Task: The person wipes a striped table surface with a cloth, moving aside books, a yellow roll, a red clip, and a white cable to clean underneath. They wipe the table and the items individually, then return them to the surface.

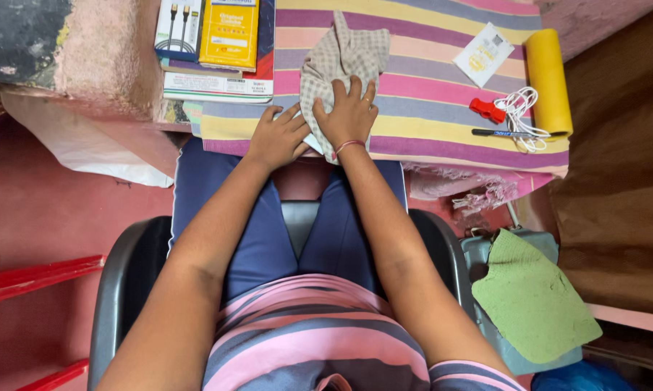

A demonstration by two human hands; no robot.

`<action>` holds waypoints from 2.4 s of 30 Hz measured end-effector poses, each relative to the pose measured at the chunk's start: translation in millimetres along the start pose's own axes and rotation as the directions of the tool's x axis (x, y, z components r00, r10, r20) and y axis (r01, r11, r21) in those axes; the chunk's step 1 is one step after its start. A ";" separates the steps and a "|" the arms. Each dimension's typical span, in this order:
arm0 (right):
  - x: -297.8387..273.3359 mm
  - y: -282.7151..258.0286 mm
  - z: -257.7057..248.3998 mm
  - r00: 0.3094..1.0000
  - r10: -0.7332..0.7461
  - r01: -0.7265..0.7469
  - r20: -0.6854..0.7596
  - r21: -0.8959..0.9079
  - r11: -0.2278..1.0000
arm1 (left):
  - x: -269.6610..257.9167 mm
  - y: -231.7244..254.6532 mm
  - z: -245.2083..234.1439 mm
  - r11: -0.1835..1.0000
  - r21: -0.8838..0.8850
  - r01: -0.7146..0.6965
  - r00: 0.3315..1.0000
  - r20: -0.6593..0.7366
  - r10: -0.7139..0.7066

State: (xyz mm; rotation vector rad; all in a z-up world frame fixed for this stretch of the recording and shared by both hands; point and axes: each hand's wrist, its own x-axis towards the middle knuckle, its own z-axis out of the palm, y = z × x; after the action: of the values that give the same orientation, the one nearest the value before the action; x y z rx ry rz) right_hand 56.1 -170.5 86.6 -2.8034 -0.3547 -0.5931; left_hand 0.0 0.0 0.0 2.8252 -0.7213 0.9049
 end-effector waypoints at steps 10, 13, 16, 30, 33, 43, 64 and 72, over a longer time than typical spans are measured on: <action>17.5 -11.8 2.3 0.971 0.238 -0.239 0.028 0.075 0.968 | 41.7 27.0 -38.6 0.878 -0.282 0.388 0.917 0.023 -0.398; 25.9 -8.9 0.1 0.960 0.271 -0.276 0.072 0.078 0.958 | 48.7 22.4 -32.5 0.872 -0.317 0.373 0.921 0.015 -0.389; 29.3 -3.4 8.1 0.964 0.254 -0.261 0.079 0.097 0.960 | 58.3 15.6 -34.8 0.853 -0.341 0.395 0.918 0.105 -0.384; 65.9 124.1 23.1 0.837 0.544 -0.117 -0.056 0.953 0.279 | 85.7 -2.3 -21.8 0.089 -0.882 0.463 0.590 0.231 -0.774; 61.4 95.2 -14.9 0.812 0.576 -0.034 -0.093 0.978 0.206 | 93.7 -2.7 -24.2 -0.456 -0.788 0.414 0.424 0.611 -0.669; 41.9 -34.5 6.0 0.999 -0.041 0.041 -0.010 0.464 0.885 | 60.3 -19.1 36.8 -0.926 -0.356 0.126 0.368 0.884 -0.289; 77.8 87.9 84.1 0.973 0.123 -0.031 -0.193 0.422 0.906 | 67.0 -81.8 -86.7 0.744 -0.143 0.653 0.708 -0.236 -0.666; 81.4 69.9 56.5 0.975 0.210 -0.155 -0.066 0.474 0.867 | 69.9 -85.4 -73.7 0.608 -0.103 0.787 0.616 0.090 -0.783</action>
State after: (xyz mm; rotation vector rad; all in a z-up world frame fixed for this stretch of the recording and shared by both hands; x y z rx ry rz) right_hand 168.8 -204.5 57.5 -2.2941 -0.1735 -0.5382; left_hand 50.5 63.2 105.2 2.5757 0.4760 0.5892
